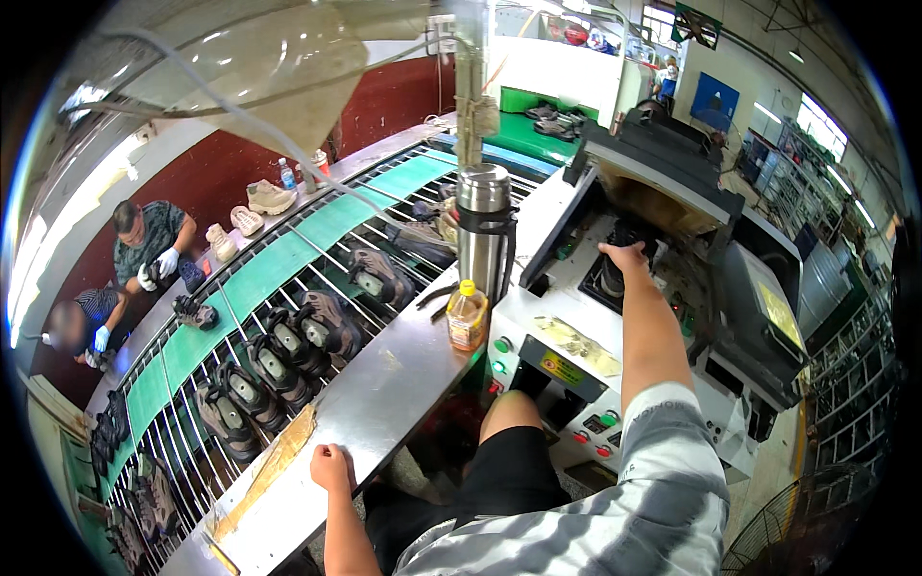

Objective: The person takes shoes from a conveyor belt, places them into a sole-pressing machine to attach the outsoles, and returns the shoes to the belt.

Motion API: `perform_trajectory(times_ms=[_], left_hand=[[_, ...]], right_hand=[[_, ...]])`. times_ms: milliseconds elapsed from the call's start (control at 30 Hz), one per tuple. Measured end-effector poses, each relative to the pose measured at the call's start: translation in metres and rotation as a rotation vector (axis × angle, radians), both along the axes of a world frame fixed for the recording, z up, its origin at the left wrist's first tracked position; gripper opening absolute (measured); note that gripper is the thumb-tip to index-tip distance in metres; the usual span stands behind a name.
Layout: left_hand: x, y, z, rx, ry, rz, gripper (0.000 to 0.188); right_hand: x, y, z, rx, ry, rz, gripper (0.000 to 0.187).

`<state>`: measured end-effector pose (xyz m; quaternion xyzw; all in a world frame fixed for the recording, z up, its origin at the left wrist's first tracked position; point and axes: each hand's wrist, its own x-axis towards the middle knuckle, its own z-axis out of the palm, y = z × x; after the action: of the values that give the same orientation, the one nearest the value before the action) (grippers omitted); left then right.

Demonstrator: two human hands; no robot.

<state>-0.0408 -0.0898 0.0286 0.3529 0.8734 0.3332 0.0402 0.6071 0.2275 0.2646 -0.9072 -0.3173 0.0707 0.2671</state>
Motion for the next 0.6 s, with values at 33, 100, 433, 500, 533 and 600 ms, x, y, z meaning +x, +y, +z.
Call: perform_trajectory(times_ms=[33, 100, 433, 500, 533, 600], left_hand=[[-0.005, -0.001, -0.003, -0.008, 0.0, 0.014, 0.024], [-0.008, -0.005, 0.0, 0.005, -0.057, 0.034, 0.025], [-0.005, -0.008, 0.005, 0.021, -0.107, -0.01, 0.023], [-0.007, -0.008, -0.006, 0.06, -0.088, -0.051, 0.022], [-0.009, -0.008, -0.013, 0.079, -0.077, -0.064, 0.021], [-0.017, -0.011, -0.026, 0.083, -0.184, -0.135, 0.018]], right_hand=[[-0.009, 0.003, -0.003, -0.01, 0.006, -0.026, 0.106], [-0.033, -0.014, 0.007, -0.041, 0.004, -0.085, 0.106], [-0.069, -0.133, -0.049, 0.508, -0.178, 0.008, 0.106], [-0.064, -0.149, -0.075, 0.617, -0.305, 0.034, 0.103], [-0.062, -0.152, -0.079, 0.74, -0.153, 0.083, 0.104], [-0.081, -0.159, -0.07, 0.961, 0.175, 0.203, 0.105]])
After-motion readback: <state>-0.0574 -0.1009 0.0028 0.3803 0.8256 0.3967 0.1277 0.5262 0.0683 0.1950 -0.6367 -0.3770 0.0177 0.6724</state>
